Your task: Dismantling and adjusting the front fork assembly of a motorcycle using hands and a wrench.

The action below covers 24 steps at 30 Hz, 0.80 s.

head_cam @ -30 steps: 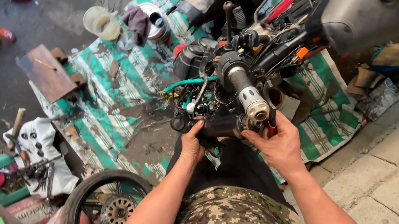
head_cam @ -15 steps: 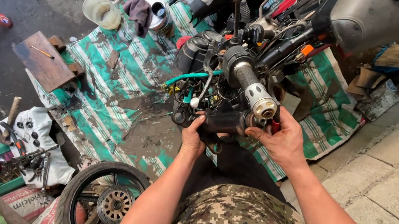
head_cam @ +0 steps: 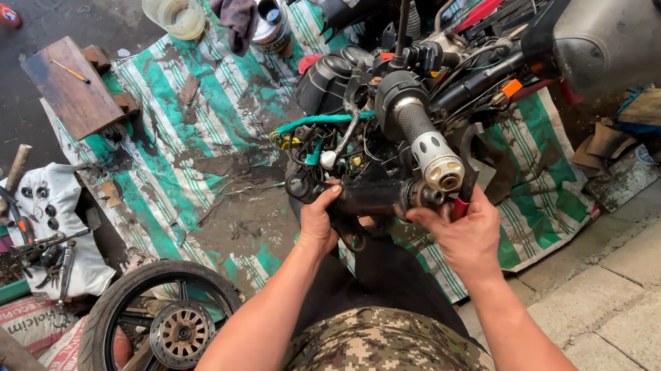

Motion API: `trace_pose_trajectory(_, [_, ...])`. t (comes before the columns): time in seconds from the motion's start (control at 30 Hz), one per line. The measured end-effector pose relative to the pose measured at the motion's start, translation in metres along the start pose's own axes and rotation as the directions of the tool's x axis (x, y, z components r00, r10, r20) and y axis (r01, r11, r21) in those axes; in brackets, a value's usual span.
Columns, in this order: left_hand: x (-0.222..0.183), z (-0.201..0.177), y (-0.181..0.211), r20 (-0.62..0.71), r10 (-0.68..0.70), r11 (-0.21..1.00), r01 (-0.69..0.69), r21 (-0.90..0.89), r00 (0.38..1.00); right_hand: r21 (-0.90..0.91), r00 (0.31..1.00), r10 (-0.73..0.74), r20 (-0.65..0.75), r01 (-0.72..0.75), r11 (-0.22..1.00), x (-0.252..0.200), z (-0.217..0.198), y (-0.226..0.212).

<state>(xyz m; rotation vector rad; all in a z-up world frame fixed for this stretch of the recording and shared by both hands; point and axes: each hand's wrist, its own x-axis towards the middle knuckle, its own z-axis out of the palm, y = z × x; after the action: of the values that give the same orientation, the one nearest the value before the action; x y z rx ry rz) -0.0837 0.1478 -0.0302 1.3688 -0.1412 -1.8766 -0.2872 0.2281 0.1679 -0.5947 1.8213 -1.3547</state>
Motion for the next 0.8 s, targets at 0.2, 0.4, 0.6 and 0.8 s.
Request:
trace_pose_trajectory(0.2, [0.017, -0.014, -0.005, -0.011, -0.02, 1.0, 0.02, -0.02, 1.0, -0.022, 0.998, -0.061, 0.011, 0.061, 0.998, 0.005, 0.0, -0.002])
trace_pose_trajectory(0.4, [0.025, -0.021, 0.001, -0.038, -0.069, 0.997, 0.07, 0.033, 0.997, -0.099, 0.984, -0.12, -0.133, 0.107, 0.989, 0.054, -0.081, 0.051])
trace_pose_trajectory(0.6, [0.018, -0.025, 0.009, -0.046, -0.106, 0.992, 0.108, 0.064, 0.993, -0.727, 0.76, -0.605, -0.238, 0.273, 0.63, 0.182, -0.19, 0.069])
trace_pose_trajectory(0.8, [0.008, -0.012, 0.012, -0.063, -0.105, 0.992, 0.109, 0.064, 0.992, -0.878, 0.679, -0.727, -0.099, 0.284, 0.385, 0.304, -0.244, 0.101])
